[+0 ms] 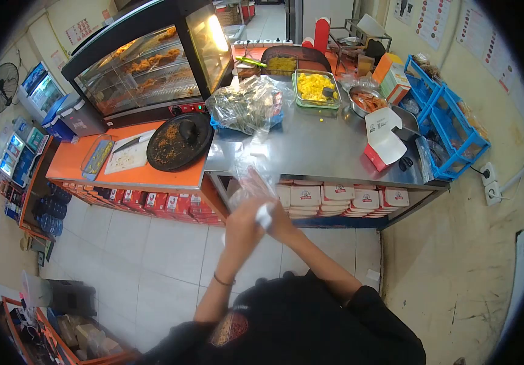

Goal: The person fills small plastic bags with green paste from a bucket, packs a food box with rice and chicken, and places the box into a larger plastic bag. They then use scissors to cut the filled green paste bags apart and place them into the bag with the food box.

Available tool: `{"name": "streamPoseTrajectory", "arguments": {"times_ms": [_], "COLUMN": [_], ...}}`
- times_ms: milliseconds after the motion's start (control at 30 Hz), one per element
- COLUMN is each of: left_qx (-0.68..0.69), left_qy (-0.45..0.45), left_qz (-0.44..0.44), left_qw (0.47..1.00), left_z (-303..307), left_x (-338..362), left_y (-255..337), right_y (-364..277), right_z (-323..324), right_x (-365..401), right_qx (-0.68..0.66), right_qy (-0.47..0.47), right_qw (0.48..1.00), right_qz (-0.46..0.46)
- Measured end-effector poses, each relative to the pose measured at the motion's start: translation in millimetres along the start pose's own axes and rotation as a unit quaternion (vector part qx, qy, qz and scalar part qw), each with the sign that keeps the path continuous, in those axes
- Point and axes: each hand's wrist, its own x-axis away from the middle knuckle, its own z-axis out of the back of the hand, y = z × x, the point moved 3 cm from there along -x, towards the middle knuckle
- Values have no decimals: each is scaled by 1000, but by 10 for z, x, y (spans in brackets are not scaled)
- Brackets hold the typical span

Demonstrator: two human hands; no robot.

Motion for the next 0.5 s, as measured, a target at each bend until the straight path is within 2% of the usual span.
{"name": "streamPoseTrajectory", "arguments": {"times_ms": [33, 67, 100, 167, 233, 267, 300, 333, 367, 400, 433, 467, 500], "left_qx": [-65, -93, -92, -118, -96, -72, -47, -32, -30, -11, 8, 16, 19], "left_qy": [14, -27, -26, -64, -47, -12, 25, 80, 81, 92, 103, 78, 78], "left_qz": [-72, -88, -89, -96, -109, -98, -89, -80, -83, -47, -9, 22, 22], "left_qw": [995, 991, 991, 986, 988, 993, 995, 993, 993, 995, 995, 997, 997], "left_z": [14, -45, -92, -209, -202, -215, -241, -321, -375, -413, -441, -477, -503], "left_x": [0, 37, 69, 113, 180, 263, 336, 408, 373, 343, 316, 267, 220], "left_y": [140, 119, 102, 101, 224, 243, 257, 191, 165, 126, 101, 79, 95], "right_y": [30, 109, 178, 368, 485, 501, 550, 518, 481, 328, 143, -15, -85], "right_z": [-32, -65, -88, -59, 72, 151, 276, 354, 432, 463, 512, 520, 534], "right_x": [-24, -27, -10, 86, 145, 147, 94, 92, 99, 123, 152, 166, 166], "right_qx": [35, 143, 250, 255, 260, 262, 13, -116, -234, -493, -712, -702, -700], "right_qy": [-8, 33, 74, 80, 90, 94, 87, 72, 74, 49, 19, 83, 84], "right_qw": [999, 988, 964, 963, 961, 960, 982, 961, 917, 838, 691, 686, 688], "right_qz": [23, 42, 60, 39, 7, -4, -168, -240, -314, -228, -124, -171, -171]}}
